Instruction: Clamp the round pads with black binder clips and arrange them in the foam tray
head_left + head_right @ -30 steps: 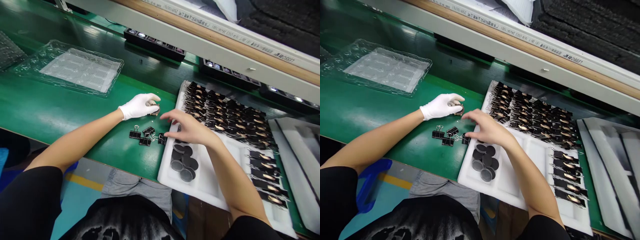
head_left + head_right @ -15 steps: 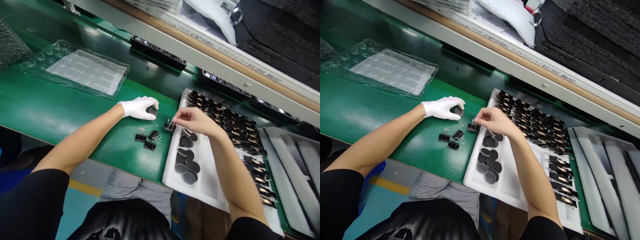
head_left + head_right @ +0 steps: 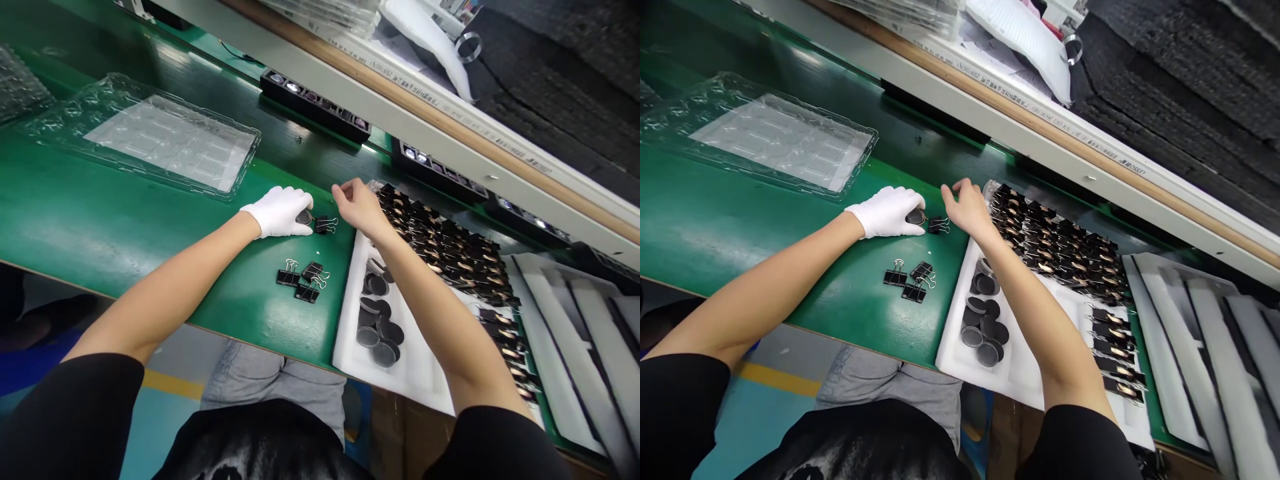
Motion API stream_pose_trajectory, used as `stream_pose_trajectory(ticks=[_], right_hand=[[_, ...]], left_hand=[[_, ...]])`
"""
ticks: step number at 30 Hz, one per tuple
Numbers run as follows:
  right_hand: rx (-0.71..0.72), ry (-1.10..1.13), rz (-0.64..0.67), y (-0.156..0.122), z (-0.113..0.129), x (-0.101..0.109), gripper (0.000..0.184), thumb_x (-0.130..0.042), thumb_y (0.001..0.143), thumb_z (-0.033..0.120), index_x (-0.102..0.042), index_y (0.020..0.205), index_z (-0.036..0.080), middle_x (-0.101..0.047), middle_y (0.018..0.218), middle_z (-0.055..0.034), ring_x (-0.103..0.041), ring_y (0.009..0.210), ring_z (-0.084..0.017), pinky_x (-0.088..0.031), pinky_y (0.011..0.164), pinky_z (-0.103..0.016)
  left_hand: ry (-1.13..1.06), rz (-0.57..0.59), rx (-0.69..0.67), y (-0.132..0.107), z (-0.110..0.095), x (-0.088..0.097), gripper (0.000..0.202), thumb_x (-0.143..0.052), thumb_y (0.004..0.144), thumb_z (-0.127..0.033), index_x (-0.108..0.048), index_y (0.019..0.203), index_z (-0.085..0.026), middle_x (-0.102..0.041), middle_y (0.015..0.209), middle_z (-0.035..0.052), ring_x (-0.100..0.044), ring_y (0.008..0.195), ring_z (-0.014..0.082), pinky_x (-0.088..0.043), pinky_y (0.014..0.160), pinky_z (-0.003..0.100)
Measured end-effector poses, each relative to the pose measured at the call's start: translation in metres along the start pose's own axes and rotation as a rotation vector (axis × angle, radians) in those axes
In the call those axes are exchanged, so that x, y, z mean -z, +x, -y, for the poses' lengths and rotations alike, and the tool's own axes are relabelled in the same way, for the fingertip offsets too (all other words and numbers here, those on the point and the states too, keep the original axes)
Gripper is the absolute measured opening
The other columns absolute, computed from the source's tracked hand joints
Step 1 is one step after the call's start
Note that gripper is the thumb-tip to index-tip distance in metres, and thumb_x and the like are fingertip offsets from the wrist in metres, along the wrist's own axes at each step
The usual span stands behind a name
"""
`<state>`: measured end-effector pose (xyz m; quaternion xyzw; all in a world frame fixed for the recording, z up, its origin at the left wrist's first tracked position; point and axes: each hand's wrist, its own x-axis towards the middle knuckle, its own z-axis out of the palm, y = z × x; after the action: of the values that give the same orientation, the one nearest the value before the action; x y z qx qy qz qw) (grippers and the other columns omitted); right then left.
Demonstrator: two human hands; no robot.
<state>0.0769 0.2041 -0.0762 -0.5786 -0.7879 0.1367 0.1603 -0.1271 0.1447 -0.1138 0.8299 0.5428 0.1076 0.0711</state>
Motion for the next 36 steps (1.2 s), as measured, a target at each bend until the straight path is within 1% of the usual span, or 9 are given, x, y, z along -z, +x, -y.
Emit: stream_pose_trajectory(ticks=[2,3,5,8,11,16,19,26,36], right_hand=[[-0.097,0.045,-0.05,0.012,0.006,-0.013,0.042,-0.04,0.105,0.051,-0.06,0.125,0.02,-0.064,0.131,-0.019,-0.057,0.129,-0.033,-0.044,0.109,-0.05],[-0.172,0.056,-0.053,0.017,0.009,-0.021,0.043,-0.037,0.106,0.05,-0.06,0.128,0.021,-0.061,0.137,-0.0199,-0.053,0.135,-0.035,-0.041,0.112,-0.054],[-0.3,0.067,-0.045,0.023,0.013,-0.036,0.043,-0.034,0.107,0.05,-0.059,0.129,0.023,-0.055,0.145,-0.0208,-0.046,0.142,-0.039,-0.035,0.115,-0.062],[-0.349,0.073,-0.033,0.025,0.012,-0.052,0.041,-0.033,0.107,0.047,-0.06,0.127,0.023,-0.053,0.147,-0.0214,-0.043,0.144,-0.041,-0.032,0.115,-0.067],[-0.332,0.084,-0.039,0.021,0.005,-0.056,0.04,-0.03,0.109,0.044,-0.059,0.128,0.024,-0.054,0.146,-0.0199,-0.045,0.143,-0.039,-0.031,0.116,-0.065],[-0.348,0.076,-0.098,0.019,-0.002,-0.059,0.04,-0.026,0.111,0.042,-0.058,0.127,0.024,-0.055,0.143,-0.0186,-0.046,0.141,-0.039,-0.031,0.115,-0.062],[-0.318,0.032,-0.128,0.02,-0.009,-0.065,0.041,-0.025,0.112,0.041,-0.057,0.128,0.02,-0.057,0.14,-0.0206,-0.049,0.139,-0.039,-0.033,0.115,-0.059],[-0.035,-0.037,-0.216,0.034,-0.038,-0.085,0.054,-0.011,0.113,0.04,-0.055,0.126,0.014,-0.064,0.124,-0.0207,-0.056,0.129,-0.034,-0.037,0.114,-0.054],[-0.065,-0.029,-0.24,0.045,-0.052,-0.103,0.056,-0.008,0.113,0.042,-0.056,0.122,0.013,-0.062,0.121,-0.0216,-0.056,0.131,-0.037,-0.037,0.114,-0.06]], left_hand=[[-0.02,0.053,-0.021,-0.001,0.006,0.002,0.07,-0.068,0.086,-0.055,-0.057,0.147,-0.022,-0.068,0.136,0.014,-0.064,0.12,0.0359,-0.049,0.097,0.043],[-0.034,0.08,-0.033,-0.002,0.009,0.003,0.07,-0.066,0.088,-0.053,-0.054,0.151,-0.025,-0.065,0.141,0.013,-0.063,0.124,0.0357,-0.049,0.098,0.043],[-0.056,0.111,-0.044,-0.003,0.014,0.004,0.061,-0.061,0.091,-0.05,-0.058,0.147,-0.027,-0.064,0.142,0.0111,-0.063,0.124,0.0346,-0.05,0.098,0.042],[-0.054,0.102,-0.031,-0.002,0.015,0.005,0.049,-0.059,0.093,-0.05,-0.068,0.136,-0.026,-0.067,0.132,0.0106,-0.065,0.117,0.0335,-0.051,0.095,0.042],[-0.035,0.088,-0.02,-0.001,0.011,0.003,0.047,-0.06,0.092,-0.05,-0.07,0.131,-0.025,-0.068,0.126,0.0113,-0.066,0.113,0.034,-0.052,0.094,0.043],[-0.025,0.101,0.008,0.0,0.006,0.0,0.054,-0.06,0.094,-0.054,-0.065,0.139,-0.025,-0.065,0.128,0.0134,-0.062,0.118,0.0376,-0.049,0.101,0.049],[-0.032,0.112,0.006,0.001,0.006,-0.004,0.047,-0.061,0.095,-0.054,-0.069,0.131,-0.025,-0.065,0.123,0.0125,-0.061,0.117,0.0373,-0.047,0.102,0.049],[-0.051,0.12,0.025,0.004,0.004,-0.01,0.05,-0.06,0.097,-0.053,-0.065,0.137,-0.024,-0.061,0.133,0.0127,-0.056,0.128,0.0388,-0.04,0.111,0.052],[-0.047,0.083,0.016,0.005,-0.008,-0.016,0.05,-0.06,0.098,-0.051,-0.063,0.139,-0.024,-0.06,0.136,0.0136,-0.054,0.132,0.0397,-0.042,0.11,0.052]])
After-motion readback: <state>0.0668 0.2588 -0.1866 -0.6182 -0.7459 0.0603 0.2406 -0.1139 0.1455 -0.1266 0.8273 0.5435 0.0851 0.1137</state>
